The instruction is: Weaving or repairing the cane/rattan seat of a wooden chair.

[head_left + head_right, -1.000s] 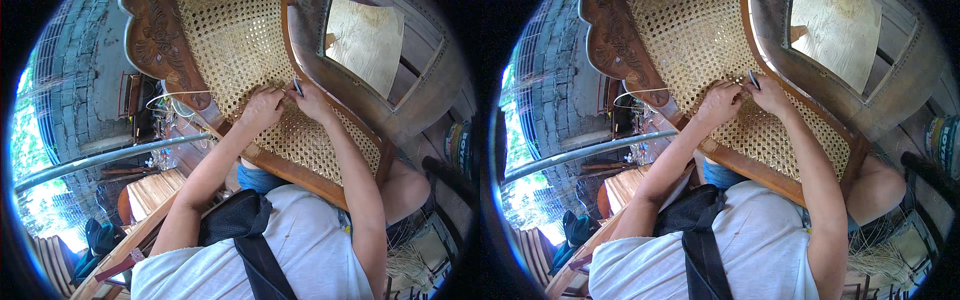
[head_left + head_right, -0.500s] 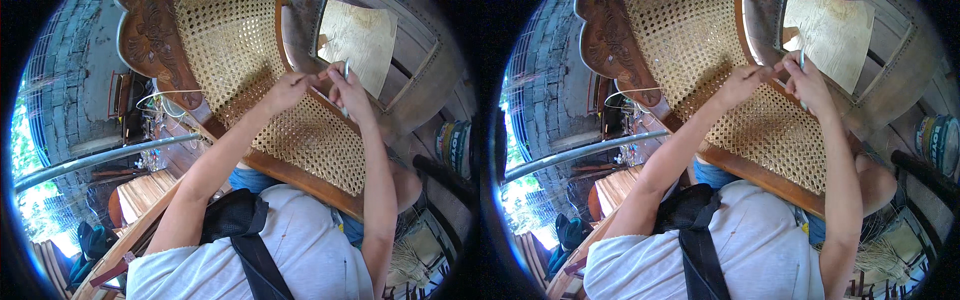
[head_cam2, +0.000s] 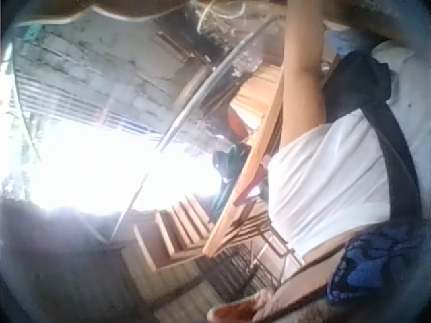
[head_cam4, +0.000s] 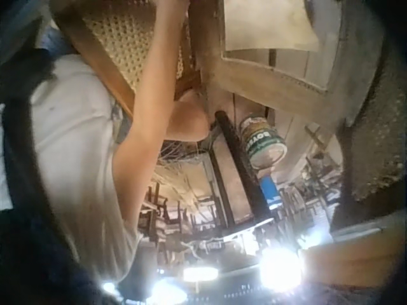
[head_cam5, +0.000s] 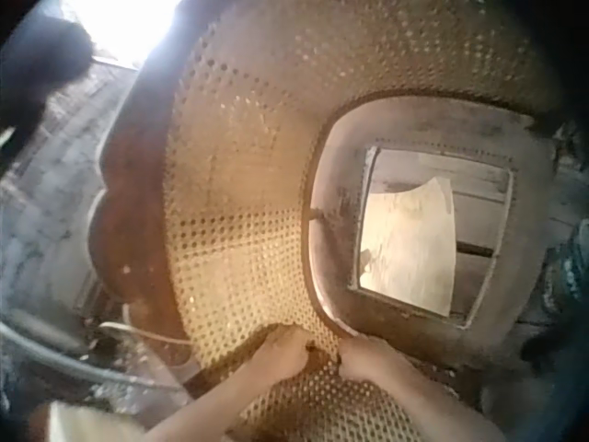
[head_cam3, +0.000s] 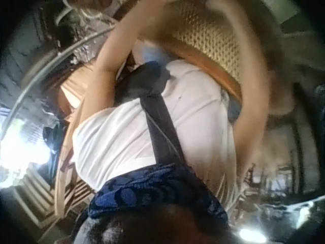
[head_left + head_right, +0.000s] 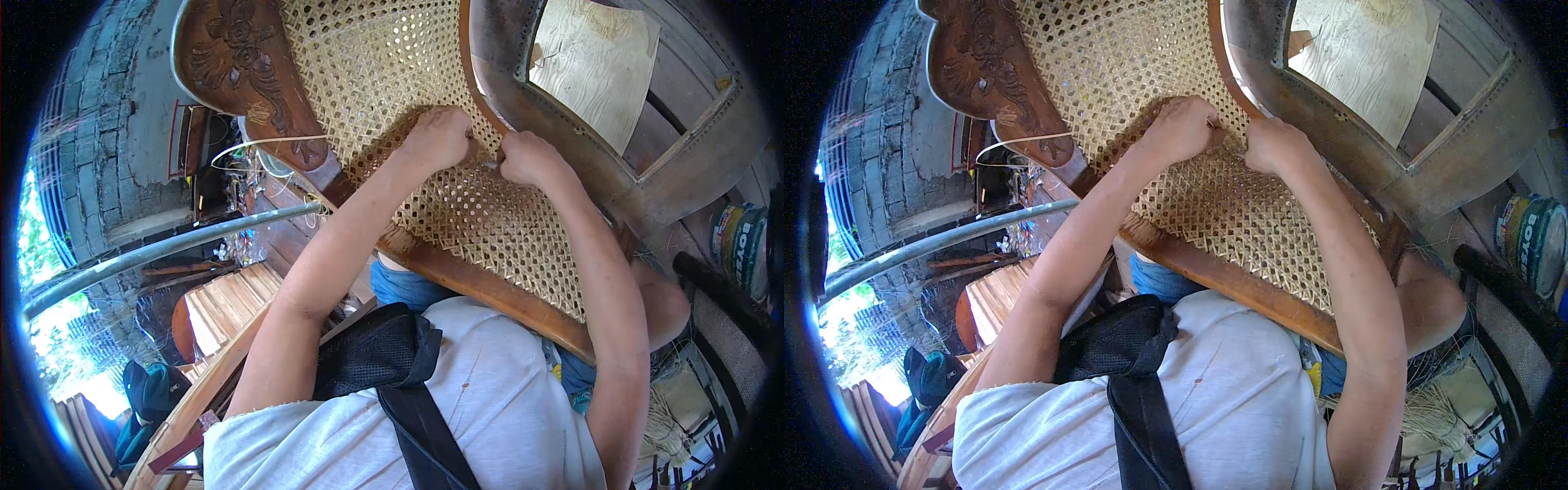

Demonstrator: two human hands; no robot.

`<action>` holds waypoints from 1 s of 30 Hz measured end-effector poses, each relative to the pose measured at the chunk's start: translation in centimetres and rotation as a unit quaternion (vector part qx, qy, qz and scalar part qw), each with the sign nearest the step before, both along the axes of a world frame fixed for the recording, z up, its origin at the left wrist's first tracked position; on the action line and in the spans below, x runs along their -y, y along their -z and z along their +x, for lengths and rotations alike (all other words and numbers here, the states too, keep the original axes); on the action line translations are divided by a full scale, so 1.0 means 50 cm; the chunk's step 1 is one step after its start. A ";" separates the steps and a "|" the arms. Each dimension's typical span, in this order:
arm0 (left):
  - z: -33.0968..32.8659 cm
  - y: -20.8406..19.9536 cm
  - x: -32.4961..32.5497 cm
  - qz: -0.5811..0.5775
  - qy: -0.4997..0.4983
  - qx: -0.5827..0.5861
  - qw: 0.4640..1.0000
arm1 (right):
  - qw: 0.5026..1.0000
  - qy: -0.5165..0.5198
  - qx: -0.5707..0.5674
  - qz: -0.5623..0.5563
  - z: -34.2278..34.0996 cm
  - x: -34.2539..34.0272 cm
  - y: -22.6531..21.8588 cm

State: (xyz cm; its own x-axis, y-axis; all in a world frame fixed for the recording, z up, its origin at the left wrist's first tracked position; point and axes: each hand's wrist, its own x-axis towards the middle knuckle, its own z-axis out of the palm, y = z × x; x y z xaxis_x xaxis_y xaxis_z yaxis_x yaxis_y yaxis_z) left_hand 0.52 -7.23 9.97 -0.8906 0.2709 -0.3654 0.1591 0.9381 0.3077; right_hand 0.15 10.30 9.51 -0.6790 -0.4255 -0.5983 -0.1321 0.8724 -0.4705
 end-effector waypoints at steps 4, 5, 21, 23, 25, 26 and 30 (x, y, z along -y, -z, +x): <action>-0.009 0.000 0.002 -0.014 -0.004 0.018 1.000 | 0.999 -0.017 0.030 0.024 -0.012 0.027 -0.009; -0.010 0.004 0.001 0.000 -0.013 0.015 1.000 | 1.000 -0.009 0.017 0.012 -0.008 0.032 -0.014; 0.002 0.017 0.002 -0.035 0.044 -0.038 0.998 | 0.998 0.048 0.043 -0.027 -0.006 0.031 0.011; -0.005 0.003 -0.002 -0.030 0.045 -0.005 0.999 | 0.995 0.043 0.086 0.003 -0.013 0.028 -0.015; -0.008 -0.006 -0.008 -0.026 0.047 0.027 0.998 | 0.995 0.050 0.086 -0.011 -0.013 0.026 0.000; -0.006 -0.009 -0.010 -0.039 0.055 0.025 0.997 | 0.995 0.056 0.084 -0.025 -0.013 0.025 0.007; -0.004 -0.014 -0.015 -0.097 0.091 0.059 0.989 | 0.998 0.032 0.057 -0.019 -0.013 0.029 0.004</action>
